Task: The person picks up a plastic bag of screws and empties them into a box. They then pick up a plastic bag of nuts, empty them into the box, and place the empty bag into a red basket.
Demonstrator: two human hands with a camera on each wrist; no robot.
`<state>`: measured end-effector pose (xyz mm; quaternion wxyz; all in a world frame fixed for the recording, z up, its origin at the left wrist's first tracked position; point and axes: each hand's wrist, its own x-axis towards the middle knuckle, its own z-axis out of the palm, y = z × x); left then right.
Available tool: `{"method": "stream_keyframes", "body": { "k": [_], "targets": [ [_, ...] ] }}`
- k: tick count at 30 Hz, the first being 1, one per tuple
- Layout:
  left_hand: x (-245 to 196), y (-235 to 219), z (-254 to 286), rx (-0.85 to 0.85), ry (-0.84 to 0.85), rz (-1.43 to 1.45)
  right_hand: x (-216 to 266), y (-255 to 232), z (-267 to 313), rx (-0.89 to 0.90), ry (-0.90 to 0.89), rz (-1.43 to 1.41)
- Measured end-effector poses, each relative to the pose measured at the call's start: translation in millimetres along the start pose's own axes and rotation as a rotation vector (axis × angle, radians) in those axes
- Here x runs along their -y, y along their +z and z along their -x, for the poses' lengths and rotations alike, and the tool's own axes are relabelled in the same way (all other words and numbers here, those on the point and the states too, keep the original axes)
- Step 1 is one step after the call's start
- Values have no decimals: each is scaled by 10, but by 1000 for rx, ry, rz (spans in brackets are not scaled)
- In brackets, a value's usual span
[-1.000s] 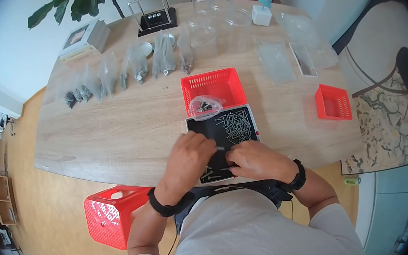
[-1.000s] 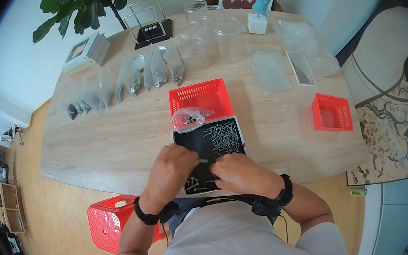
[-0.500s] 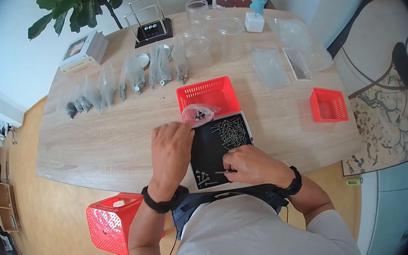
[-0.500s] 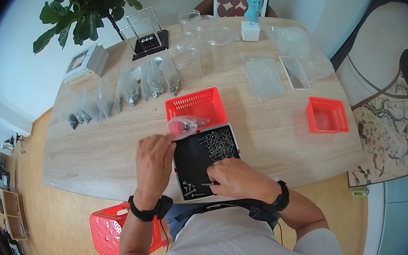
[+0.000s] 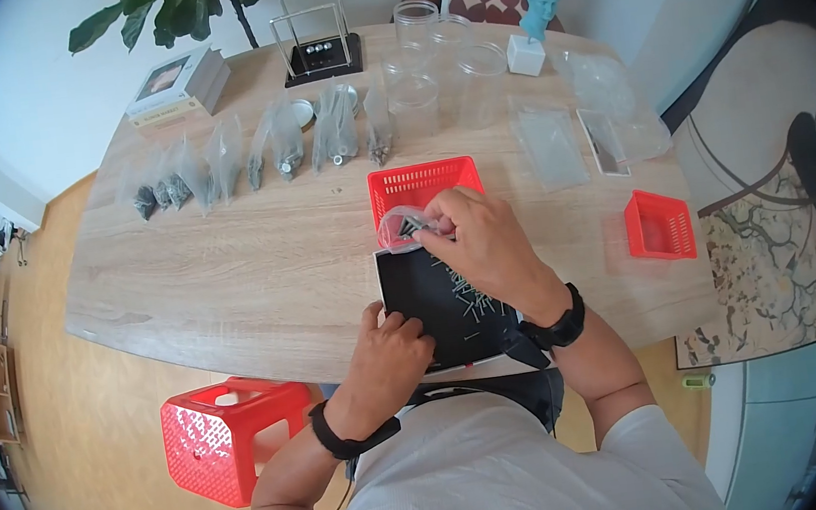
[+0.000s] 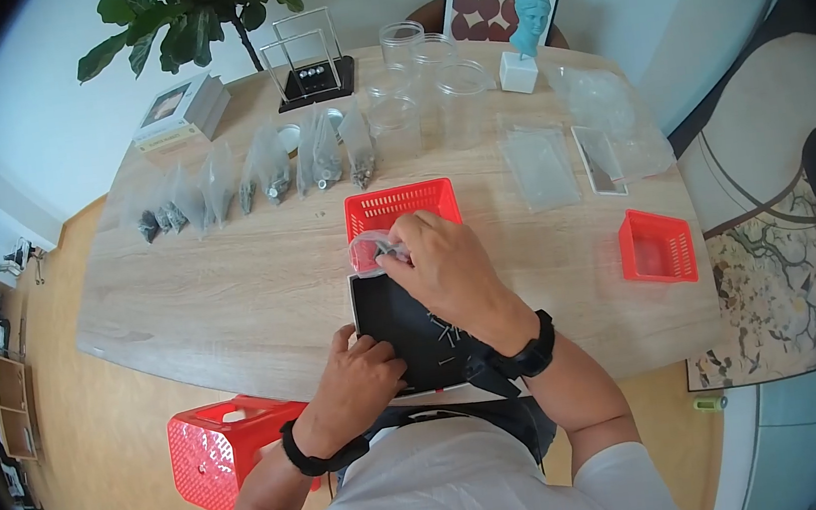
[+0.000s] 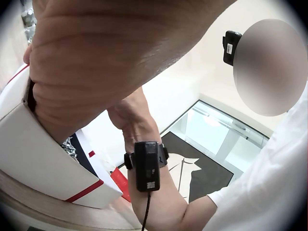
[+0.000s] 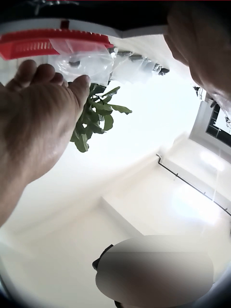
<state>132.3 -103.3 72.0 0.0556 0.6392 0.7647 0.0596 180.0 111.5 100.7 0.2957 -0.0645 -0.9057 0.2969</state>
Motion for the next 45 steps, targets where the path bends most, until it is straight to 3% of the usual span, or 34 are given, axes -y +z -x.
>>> {"method": "stream_keyframes", "body": {
  "k": [7, 14, 17, 20, 24, 27, 31, 34, 42, 45],
  "targets": [
    [112, 43, 37, -22, 37, 128, 90, -106, 241, -28, 156, -81],
    [159, -88, 2, -115, 6, 317, 160, -99, 763, 216, 121, -42],
    [237, -218, -118, -240, -76, 486, 196, -104, 863, 323, 149, -42],
    [341, -346, -301, -512, -174, 692, 206, -57, 894, 432, 87, -106],
    [496, -430, -610, -695, -145, 474, 169, 78, 842, 614, 33, -188],
    [476, -370, -683, -782, -177, 499, 152, 145, 758, 691, 26, -174],
    [441, -342, -422, -714, -188, 472, 161, 194, 780, 734, 38, -137],
    [384, -295, -185, -569, -237, 501, 126, 210, 803, 732, 61, -142],
    [216, -122, 146, -342, -15, 331, 174, -125, 618, 663, 178, -173],
    [159, 46, 101, -283, 41, 222, 202, -256, 425, 531, 215, -210]
  ]
}}
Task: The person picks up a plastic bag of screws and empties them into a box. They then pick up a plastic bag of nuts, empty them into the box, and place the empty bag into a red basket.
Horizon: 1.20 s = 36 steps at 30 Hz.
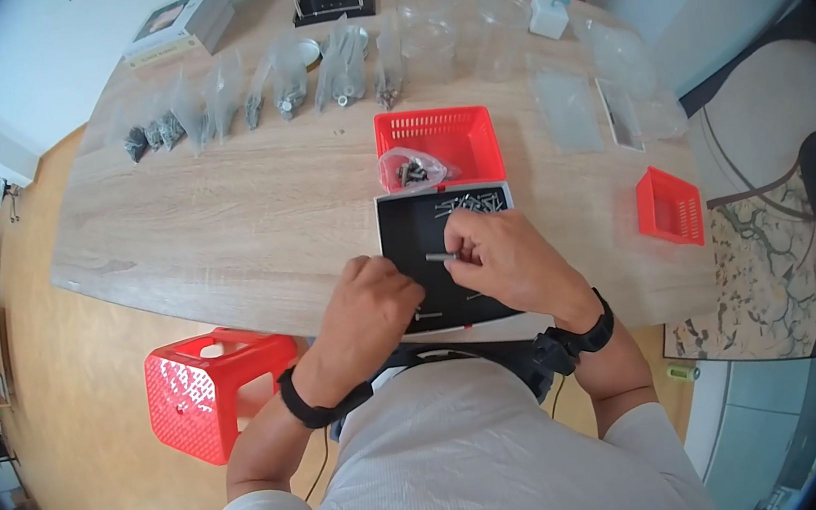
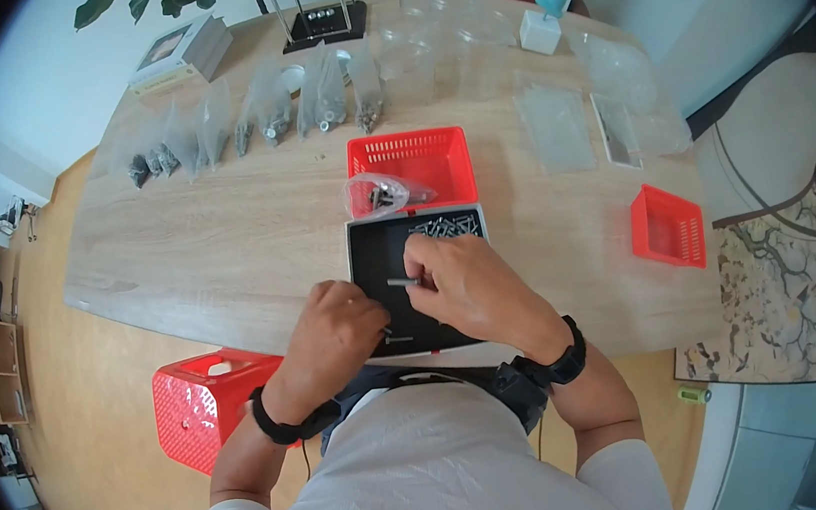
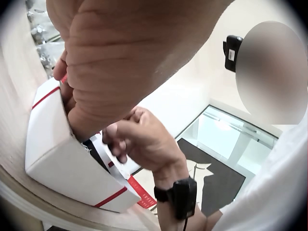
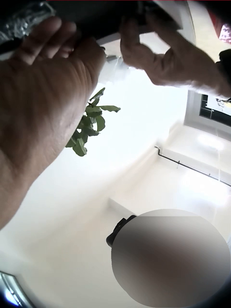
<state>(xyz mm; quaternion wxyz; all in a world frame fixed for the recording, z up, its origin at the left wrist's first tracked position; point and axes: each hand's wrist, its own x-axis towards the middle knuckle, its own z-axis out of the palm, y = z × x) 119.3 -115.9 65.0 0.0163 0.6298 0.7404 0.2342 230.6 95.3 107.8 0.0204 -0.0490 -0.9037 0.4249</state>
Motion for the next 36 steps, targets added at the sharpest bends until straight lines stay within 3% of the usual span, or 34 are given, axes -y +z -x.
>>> {"method": "stream_keyframes", "body": {
  "k": [2, 4, 7, 14, 16, 17, 19, 20, 22, 24, 28, 33, 36],
  "targets": [
    [-30, 45, -12, 76, 30, -106, 30, -56, -100, -178, -18, 2],
    [-70, 50, -44, 91, 22, -118, 78, -110, -250, -213, -23, -3],
    [-100, 51, -58, 166, 13, -204, 74, -99, -464, -427, -117, 76],
    [-54, 107, -58, 187, -6, -176, 78, -16, -252, -486, -63, 28],
    [-33, 89, -60, 165, -18, -127, 45, -14, -81, -190, -30, 176],
    [-23, 41, -70, 89, -29, -20, 36, 15, -24, -194, -27, 174],
    [-2, -85, -131, 18, -32, 87, -1, 74, 82, 22, -3, 176],
    [14, -171, -186, -42, -60, 120, -48, 148, 136, 16, 0, 175],
    [88, -254, -316, -99, -81, 152, -143, 321, 185, 234, -73, 191],
    [177, -313, -457, -370, -113, 201, -152, 370, 160, 226, -65, 218],
    [322, -318, -727, -500, -169, 155, -181, 427, 100, 225, -79, 246],
    [307, -283, -673, -503, -232, 108, -238, 498, 128, 181, -134, 337],
    [265, -293, -420, -391, -220, 41, -230, 397, 175, 142, -109, 321]
  ]
}}
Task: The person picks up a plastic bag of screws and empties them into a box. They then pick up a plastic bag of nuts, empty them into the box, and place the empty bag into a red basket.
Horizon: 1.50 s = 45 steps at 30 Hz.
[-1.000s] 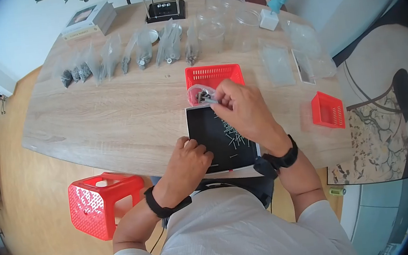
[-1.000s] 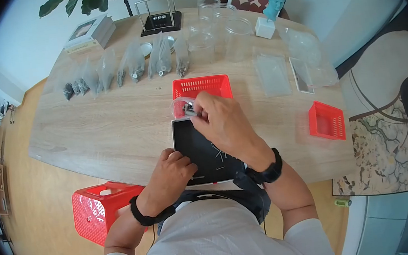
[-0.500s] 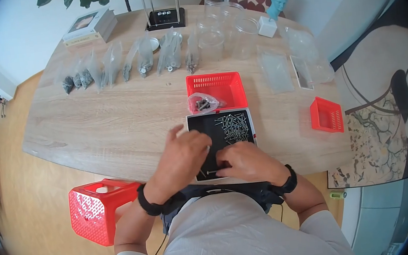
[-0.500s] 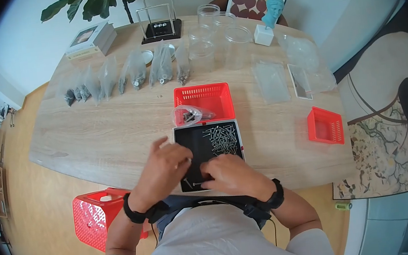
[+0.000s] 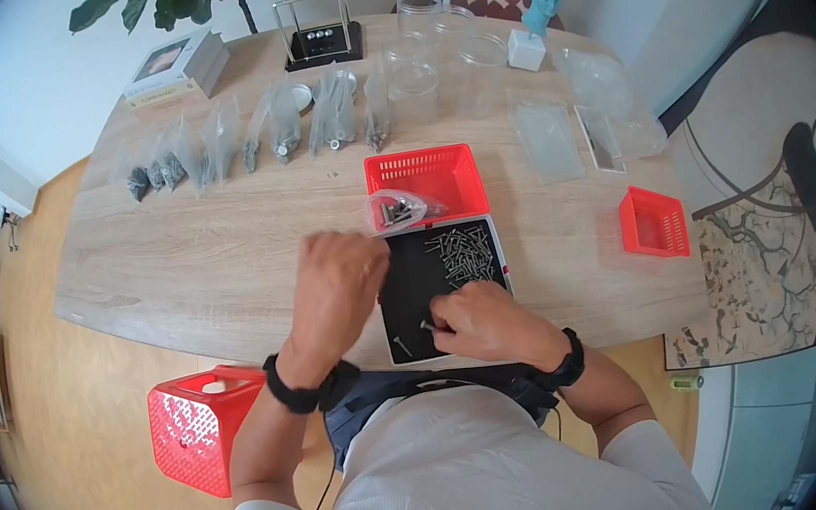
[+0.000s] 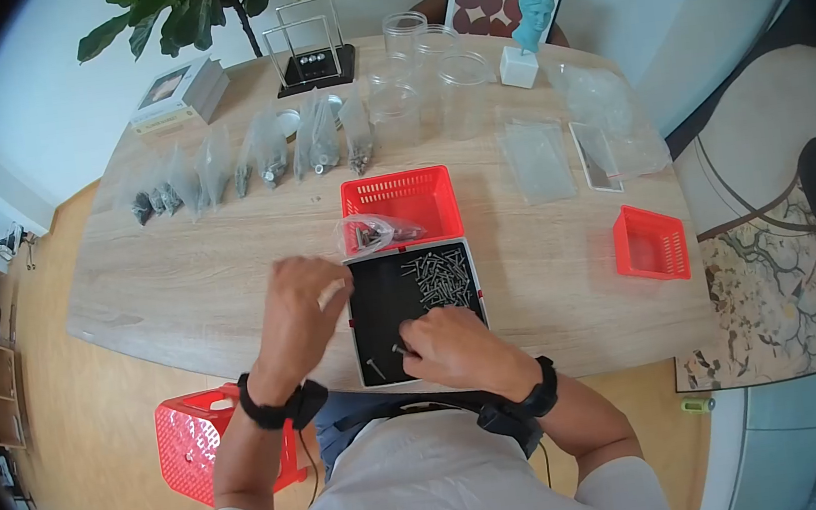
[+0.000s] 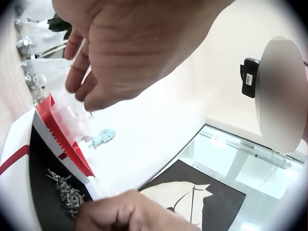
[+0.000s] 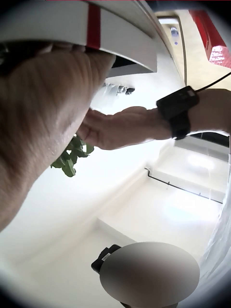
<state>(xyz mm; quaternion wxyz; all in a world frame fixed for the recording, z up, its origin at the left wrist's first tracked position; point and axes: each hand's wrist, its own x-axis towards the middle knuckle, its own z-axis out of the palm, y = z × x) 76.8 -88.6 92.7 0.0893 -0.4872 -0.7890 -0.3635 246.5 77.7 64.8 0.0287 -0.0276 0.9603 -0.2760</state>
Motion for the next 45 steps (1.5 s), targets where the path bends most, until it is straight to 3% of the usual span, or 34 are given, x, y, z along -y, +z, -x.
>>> {"method": "stream_keyframes", "body": {
  "k": [2, 3, 5, 12, 16, 18, 22, 24, 27, 30, 32, 36, 38, 45],
  "targets": [
    [-10, -13, 214, 366, 221, -45, 35, -155, -5, -102, 92, -118],
    [-48, 2, 317, 364, 216, -46, 50, -221, -41, -98, 88, -118],
    [-154, 71, 460, 522, 337, -190, 50, -357, -143, -305, 117, -191],
    [-318, 158, 430, 681, 331, -413, -22, -515, -700, -610, -28, -113],
    [-269, 149, 427, 726, 315, -379, 48, -562, -747, -601, 86, -178],
    [-240, 161, 434, 730, 300, -350, 32, -534, -728, -691, 118, -54],
    [-255, 159, 411, 776, 280, -346, -127, -442, -771, -766, 101, 44],
    [-229, 165, 379, 796, 278, -350, -222, -405, -786, -677, 102, -34],
    [-118, 174, 359, 813, 238, -200, -223, -393, -725, -708, 86, -63],
    [-80, 116, 300, 787, 183, 1, -243, -378, -705, -728, 88, -85],
    [-97, 49, 258, 675, 154, 170, -259, -374, -698, -737, 72, -94],
    [-91, -92, 7, 612, 62, 267, -276, -373, -689, -706, 60, -101],
    [-64, -147, -153, 427, -117, 415, -281, -364, -700, -717, 39, -94],
    [147, 155, -560, 131, 60, 50, -269, -370, -734, -737, 81, -130]
  ]
}}
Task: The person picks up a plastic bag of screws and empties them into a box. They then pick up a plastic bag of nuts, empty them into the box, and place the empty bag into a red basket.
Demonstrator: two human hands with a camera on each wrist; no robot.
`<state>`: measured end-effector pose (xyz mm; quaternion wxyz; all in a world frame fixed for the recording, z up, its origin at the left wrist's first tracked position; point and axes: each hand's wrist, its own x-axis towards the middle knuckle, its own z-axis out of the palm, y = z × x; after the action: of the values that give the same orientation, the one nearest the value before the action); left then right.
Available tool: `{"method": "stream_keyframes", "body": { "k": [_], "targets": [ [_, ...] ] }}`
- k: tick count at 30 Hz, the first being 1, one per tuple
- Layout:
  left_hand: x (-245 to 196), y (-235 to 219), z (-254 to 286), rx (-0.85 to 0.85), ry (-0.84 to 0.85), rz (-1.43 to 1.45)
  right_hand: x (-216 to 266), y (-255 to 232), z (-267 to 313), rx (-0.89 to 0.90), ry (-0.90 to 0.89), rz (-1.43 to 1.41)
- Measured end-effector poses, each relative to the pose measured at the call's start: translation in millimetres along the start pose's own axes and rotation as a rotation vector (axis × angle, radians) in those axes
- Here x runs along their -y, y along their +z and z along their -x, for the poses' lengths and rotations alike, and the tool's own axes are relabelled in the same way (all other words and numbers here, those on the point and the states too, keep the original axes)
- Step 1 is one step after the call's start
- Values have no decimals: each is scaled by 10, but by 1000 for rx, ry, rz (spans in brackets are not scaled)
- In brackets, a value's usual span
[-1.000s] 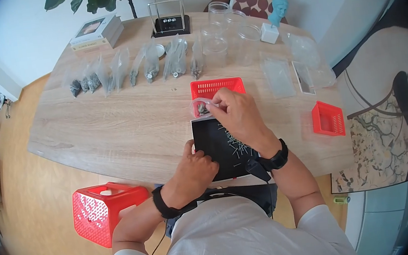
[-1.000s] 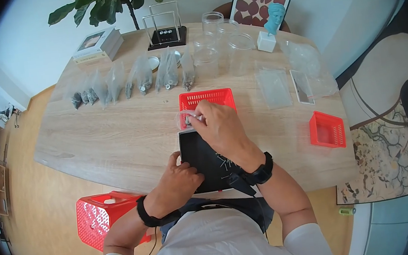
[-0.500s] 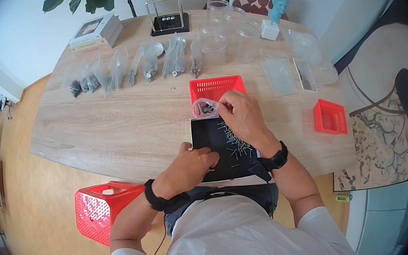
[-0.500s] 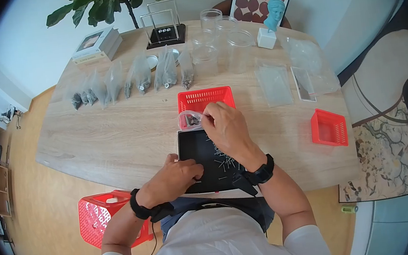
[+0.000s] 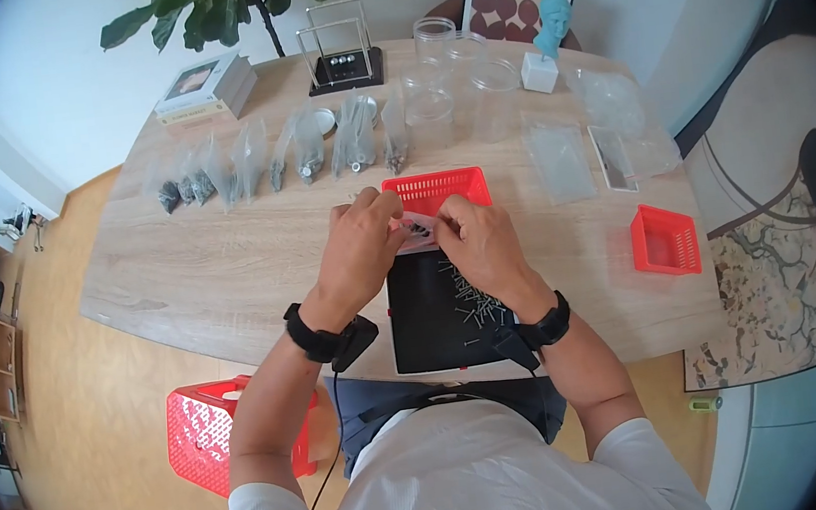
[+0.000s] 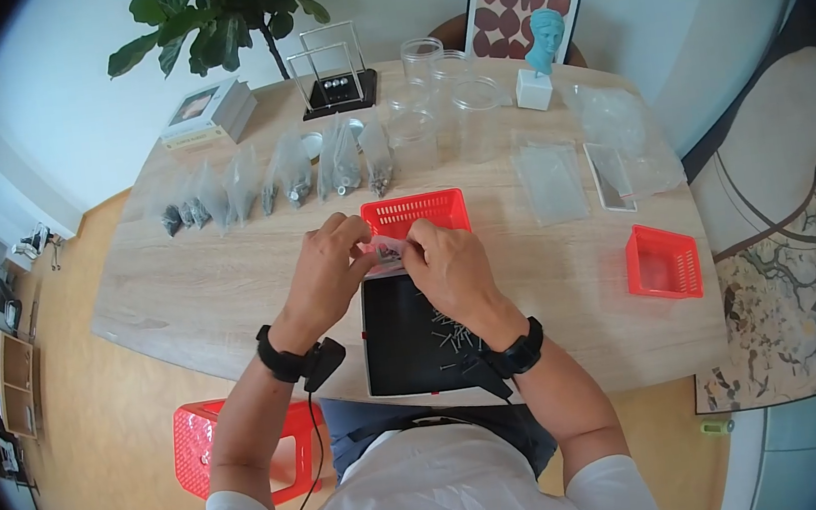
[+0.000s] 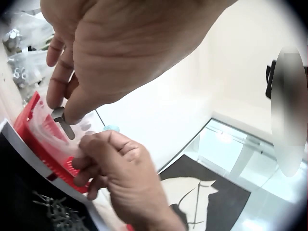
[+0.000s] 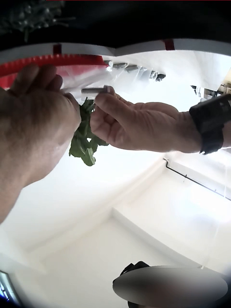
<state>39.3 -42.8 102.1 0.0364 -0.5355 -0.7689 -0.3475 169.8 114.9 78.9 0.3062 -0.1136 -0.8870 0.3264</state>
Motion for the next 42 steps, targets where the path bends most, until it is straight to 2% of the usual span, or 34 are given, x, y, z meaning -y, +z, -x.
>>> {"method": "stream_keyframes", "body": {
  "k": [1, 2, 4, 5, 7, 11, 14, 16, 19, 21, 25, 27, 31, 33, 37, 39, 42],
  "targets": [
    [6, 36, -3, -75, 10, -41, -18, 10, 8, -11, -1, -2],
    [9, 64, 5, -72, 20, -45, -41, 22, 17, -19, 13, -39],
    [17, 108, 28, -231, 51, -181, -68, 26, 11, -36, 28, -78],
    [45, 119, 14, -230, 54, -182, -75, 24, 8, -39, 35, -85],
    [132, 120, -30, 71, -216, 16, -75, 9, -20, -35, 40, -92],
    [300, 156, -264, 127, -155, 53, -117, -2, -206, -51, 58, -156],
    [338, 196, -464, 119, -219, 161, -140, -73, -303, -50, 95, -212],
    [263, 165, -546, 124, -392, 487, -72, -170, -339, -34, 131, -227],
    [73, 69, -599, 91, -462, 656, -16, -280, -372, -41, 167, -244],
    [12, 30, -614, 69, -422, 679, -23, -306, -385, -85, 118, -290],
    [-156, -129, -573, 15, -328, 673, 233, -496, -346, -81, 132, -327],
    [-330, -314, -529, 17, -329, 710, 394, -597, -296, -85, 173, -468],
    [-514, -533, -338, -17, -366, 868, 626, -758, -213, -73, 161, -498],
    [-570, -568, -198, -6, -403, 852, 677, -799, -167, 57, 159, -514],
    [-492, -460, 148, 41, -507, 870, 562, -702, -60, 178, 229, -483],
    [-371, -327, 315, 63, -554, 863, 418, -584, 2, 365, 313, -465],
    [-295, -259, 486, 71, -633, 924, 351, -489, 36, 422, 249, -362]
  ]
}}
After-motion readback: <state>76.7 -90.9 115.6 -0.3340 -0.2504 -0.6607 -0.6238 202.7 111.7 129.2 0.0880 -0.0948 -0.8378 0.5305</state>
